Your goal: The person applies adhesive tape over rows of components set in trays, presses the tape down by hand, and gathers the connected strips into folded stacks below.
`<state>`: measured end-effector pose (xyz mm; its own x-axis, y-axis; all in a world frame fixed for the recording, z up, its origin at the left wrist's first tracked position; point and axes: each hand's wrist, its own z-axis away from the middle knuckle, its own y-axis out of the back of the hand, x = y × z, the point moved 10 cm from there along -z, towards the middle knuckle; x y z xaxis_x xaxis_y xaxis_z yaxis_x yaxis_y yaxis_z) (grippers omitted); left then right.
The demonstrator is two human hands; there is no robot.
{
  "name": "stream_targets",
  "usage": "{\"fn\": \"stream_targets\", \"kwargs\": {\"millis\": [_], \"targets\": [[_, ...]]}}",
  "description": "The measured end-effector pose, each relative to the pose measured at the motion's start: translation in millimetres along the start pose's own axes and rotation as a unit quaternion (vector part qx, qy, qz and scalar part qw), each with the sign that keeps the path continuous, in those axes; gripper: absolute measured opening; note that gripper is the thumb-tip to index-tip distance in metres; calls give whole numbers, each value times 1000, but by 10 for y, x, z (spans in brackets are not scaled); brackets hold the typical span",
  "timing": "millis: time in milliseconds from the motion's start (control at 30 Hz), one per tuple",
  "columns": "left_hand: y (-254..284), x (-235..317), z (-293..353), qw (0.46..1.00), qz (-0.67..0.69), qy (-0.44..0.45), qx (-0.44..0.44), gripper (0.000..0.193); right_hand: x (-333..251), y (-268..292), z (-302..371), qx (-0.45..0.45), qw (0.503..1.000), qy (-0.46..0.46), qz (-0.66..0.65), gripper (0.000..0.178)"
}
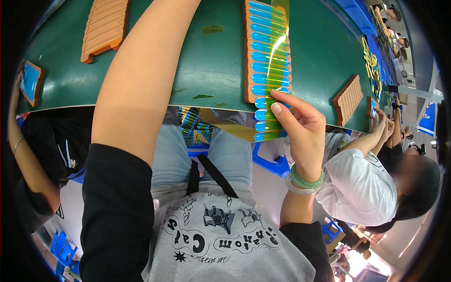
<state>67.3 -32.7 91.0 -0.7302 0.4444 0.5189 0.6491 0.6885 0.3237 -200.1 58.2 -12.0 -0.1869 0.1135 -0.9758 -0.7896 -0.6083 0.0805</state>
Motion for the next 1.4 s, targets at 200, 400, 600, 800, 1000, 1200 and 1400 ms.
{"fn": "stream_targets", "kwargs": {"millis": [200, 400, 600, 800, 1000, 1200, 1400], "targets": [[-38, -85, -18, 994, 91, 50, -19, 71, 37, -67, 80, -13, 994, -34, -106, 49], [-99, -87, 13, 991, 108, 77, -33, 75, 147, -70, 120, -19, 991, -57, -118, 49], [-116, -92, 36, 991, 96, 81, -47, 75, 154, -73, 109, -16, 994, -50, -97, 46], [-108, -92, 15, 991, 97, 84, -47, 76, 53, -37, 107, -1, 992, -9, -122, 41], [-94, -122, 30, 994, 62, 72, -44, 79, 62, 47, 42, 6, 997, 24, -74, 29], [-94, -115, 44, 994, 62, 72, -46, 79, 67, 48, 10, 20, 999, 6, -44, 21], [-82, -100, 69, 992, 58, 97, -55, 80, 57, 18, 2, 12, 999, -6, -41, 24]]}}
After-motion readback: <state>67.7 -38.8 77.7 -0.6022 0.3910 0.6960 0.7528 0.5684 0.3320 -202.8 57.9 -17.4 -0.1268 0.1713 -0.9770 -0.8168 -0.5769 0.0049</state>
